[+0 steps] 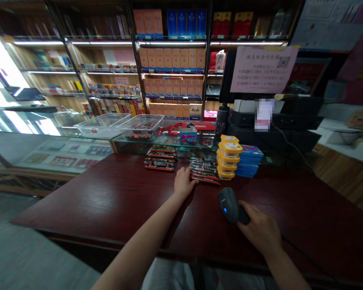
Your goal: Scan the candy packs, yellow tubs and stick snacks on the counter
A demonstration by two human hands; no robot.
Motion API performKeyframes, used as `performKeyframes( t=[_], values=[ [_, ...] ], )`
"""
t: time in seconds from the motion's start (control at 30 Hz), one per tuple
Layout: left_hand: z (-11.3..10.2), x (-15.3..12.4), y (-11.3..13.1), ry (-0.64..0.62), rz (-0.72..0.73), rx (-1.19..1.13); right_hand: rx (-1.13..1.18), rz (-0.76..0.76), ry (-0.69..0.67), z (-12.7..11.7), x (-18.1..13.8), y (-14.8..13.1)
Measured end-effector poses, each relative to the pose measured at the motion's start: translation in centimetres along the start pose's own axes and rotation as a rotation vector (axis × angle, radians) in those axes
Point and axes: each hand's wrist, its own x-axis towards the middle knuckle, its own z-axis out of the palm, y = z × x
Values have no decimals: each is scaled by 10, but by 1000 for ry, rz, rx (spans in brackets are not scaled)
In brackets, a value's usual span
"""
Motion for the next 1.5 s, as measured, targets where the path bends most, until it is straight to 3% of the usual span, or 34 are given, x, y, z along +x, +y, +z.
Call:
performKeyframes(
  t=[0.3,0.47,0.6,0.7,0.83,1.07,1.27,1.4,1.5],
  values=[
    [-14,-7,-23,50,40,-28,-3,-27,32,0,-5,1],
    [-37,0,-62,140,93,42,-29,-47,54,0,-8,2],
    [-60,13,-104,210,-34,211,-59,-76,76,1,-9,2],
    [-72,23,-131,177,-105,288,-64,-79,87,2,-9,3],
    [-74,31,-149,102,-63,326,-46,-75,97,3,-8,3],
    [-74,36,-144,120,-124,474,-78,-48,64,1,-6,0],
    [-85,27,-138,125,-99,454,-54,-22,61,2,-7,0],
    [-88,12,-114,206,-65,363,-41,-9,52,1,-7,-1],
    [-84,-2,-89,161,-90,258,-39,13,46,1,-8,-1]
  ],
)
